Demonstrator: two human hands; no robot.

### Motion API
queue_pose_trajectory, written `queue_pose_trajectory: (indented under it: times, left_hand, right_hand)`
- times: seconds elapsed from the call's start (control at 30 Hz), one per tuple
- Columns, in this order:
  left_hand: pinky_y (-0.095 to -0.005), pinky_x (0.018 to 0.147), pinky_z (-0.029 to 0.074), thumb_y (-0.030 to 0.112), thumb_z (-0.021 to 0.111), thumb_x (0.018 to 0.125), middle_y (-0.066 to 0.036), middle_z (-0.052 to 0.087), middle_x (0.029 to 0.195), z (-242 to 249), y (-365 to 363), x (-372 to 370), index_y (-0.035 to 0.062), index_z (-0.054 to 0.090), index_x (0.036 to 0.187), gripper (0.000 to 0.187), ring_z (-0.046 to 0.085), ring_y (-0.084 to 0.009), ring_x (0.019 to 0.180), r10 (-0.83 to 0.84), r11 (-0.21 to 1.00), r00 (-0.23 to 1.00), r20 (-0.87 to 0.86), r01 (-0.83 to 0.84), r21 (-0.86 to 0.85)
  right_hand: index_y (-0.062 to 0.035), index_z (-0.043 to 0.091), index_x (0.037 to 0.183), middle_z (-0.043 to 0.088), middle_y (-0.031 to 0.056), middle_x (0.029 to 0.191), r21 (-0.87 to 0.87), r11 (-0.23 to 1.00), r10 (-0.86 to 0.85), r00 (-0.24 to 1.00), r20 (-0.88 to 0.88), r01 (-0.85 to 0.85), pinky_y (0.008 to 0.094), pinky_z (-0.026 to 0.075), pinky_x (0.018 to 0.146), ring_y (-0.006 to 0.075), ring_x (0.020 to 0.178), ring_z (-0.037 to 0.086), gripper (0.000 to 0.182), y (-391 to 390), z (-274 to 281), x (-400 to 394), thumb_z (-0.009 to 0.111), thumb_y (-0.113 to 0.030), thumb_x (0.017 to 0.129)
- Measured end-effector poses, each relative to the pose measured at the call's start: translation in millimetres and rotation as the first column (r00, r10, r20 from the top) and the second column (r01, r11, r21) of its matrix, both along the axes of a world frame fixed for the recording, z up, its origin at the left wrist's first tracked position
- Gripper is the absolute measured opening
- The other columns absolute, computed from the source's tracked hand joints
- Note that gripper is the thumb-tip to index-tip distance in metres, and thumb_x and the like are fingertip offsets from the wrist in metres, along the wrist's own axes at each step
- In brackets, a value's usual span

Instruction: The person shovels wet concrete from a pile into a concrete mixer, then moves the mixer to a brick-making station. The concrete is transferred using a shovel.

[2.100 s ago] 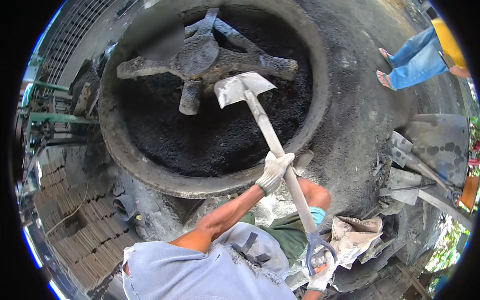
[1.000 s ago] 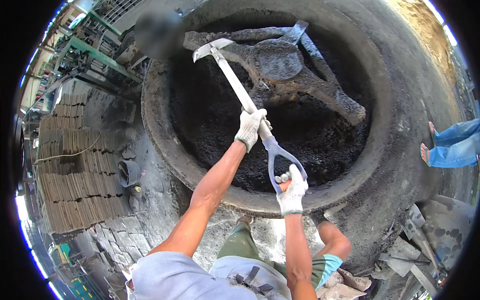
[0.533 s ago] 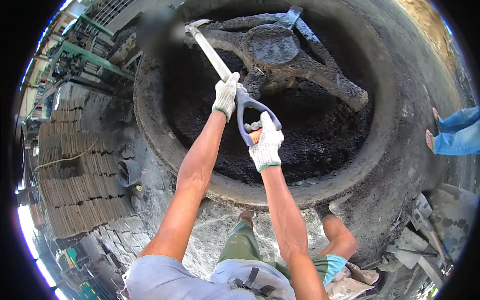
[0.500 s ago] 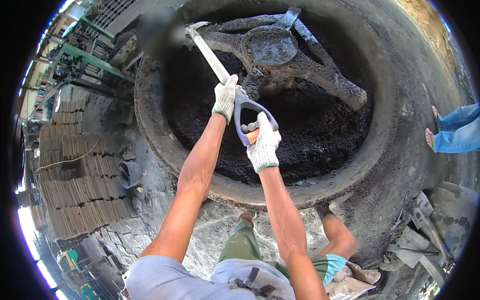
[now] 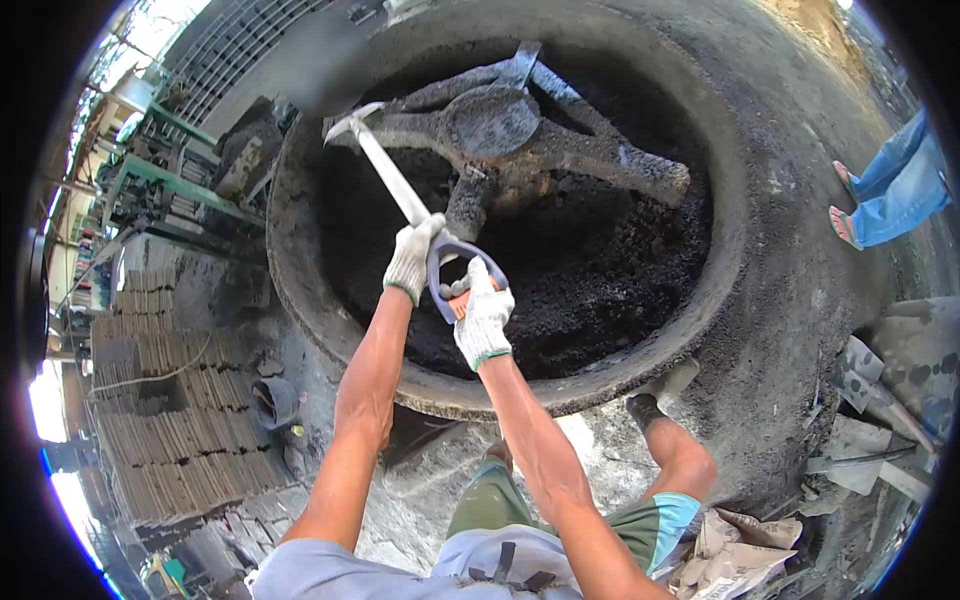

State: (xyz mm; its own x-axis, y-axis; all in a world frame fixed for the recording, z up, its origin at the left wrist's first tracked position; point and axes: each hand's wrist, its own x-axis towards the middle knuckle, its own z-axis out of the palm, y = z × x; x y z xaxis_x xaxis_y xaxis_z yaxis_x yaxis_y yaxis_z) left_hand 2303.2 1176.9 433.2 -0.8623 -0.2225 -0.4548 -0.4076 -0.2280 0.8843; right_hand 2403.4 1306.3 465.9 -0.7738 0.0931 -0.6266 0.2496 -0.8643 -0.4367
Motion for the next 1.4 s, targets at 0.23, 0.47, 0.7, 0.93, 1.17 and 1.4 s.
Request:
queue_pose_trajectory:
  times: [0.23,0.47,0.7,0.93,1.17,1.4]
  left_hand:
    - [-0.0496,0.074,0.066,0.013,0.065,0.095,-0.021,0.071,0.096,35,-16,9,-0.0029,0.065,0.105,0.019,0.074,-0.0351,0.081,0.025,0.942,0.997,-0.075,0.002,0.337]
    - [-0.0475,0.067,0.062,0.019,0.074,0.091,-0.014,0.064,0.076,53,28,24,0.0007,0.062,0.097,0.023,0.067,-0.0296,0.067,0.255,0.796,0.959,0.125,-0.282,0.536]
    - [-0.0403,0.061,0.06,0.012,0.07,0.087,-0.011,0.061,0.071,21,104,107,0.0042,0.058,0.09,0.014,0.063,-0.0273,0.061,0.189,0.794,0.964,0.187,-0.262,0.549]
    - [-0.0524,0.082,0.058,0.009,0.07,0.09,-0.013,0.06,0.082,122,148,224,0.0074,0.057,0.096,0.014,0.064,-0.0323,0.075,0.011,0.519,0.954,0.301,-0.262,0.813]
    - [-0.041,0.067,0.056,0.01,0.073,0.089,-0.005,0.057,0.073,100,25,173,0.0067,0.058,0.09,0.015,0.058,-0.0195,0.06,0.276,0.664,0.948,0.157,-0.306,0.682]
    - [-0.0414,0.069,0.055,0.008,0.069,0.09,-0.004,0.055,0.074,86,-56,322,0.0072,0.056,0.091,0.013,0.056,-0.0196,0.06,0.422,0.602,0.868,0.26,-0.484,0.635]
  right_hand:
    - [-0.0043,0.069,0.102,0.07,0.0046,0.085,-0.127,0.992,-0.037,0.993,-0.109,0.023,0.0329,0.058,0.058,0.0154,0.066,0.066,0.014,-13,33,-31,0.075,-0.014,0.094]
    - [-0.0047,0.067,0.094,0.065,0.0033,0.074,0.169,0.975,0.172,0.97,-0.171,-0.143,0.03,0.055,0.056,0.0133,0.061,0.064,0.01,75,93,80,0.074,-0.012,0.094]
    - [-0.0022,0.061,0.095,0.06,0.0051,0.072,0.529,0.836,0.149,0.988,0.042,-0.148,0.0343,0.055,0.057,0.015,0.059,0.06,0.015,204,204,216,0.067,-0.016,0.096]
    - [-0.0006,0.061,0.092,0.053,0.0018,0.066,0.664,0.748,-0.103,0.988,0.116,0.0,0.031,0.045,0.046,0.0129,0.051,0.052,0.013,288,210,350,0.065,-0.013,0.096]
    - [-0.0054,0.064,0.09,0.059,0.0014,0.069,0.776,0.627,-0.2,0.948,0.246,-0.069,0.0309,0.045,0.047,0.0133,0.051,0.054,0.007,272,143,412,0.071,-0.006,0.089]
    - [-0.0039,0.066,0.093,0.059,0.002,0.068,0.805,0.57,-0.139,0.945,0.295,-0.167,0.0289,0.043,0.044,0.0137,0.048,0.054,0.008,280,53,469,0.064,0.001,0.087]
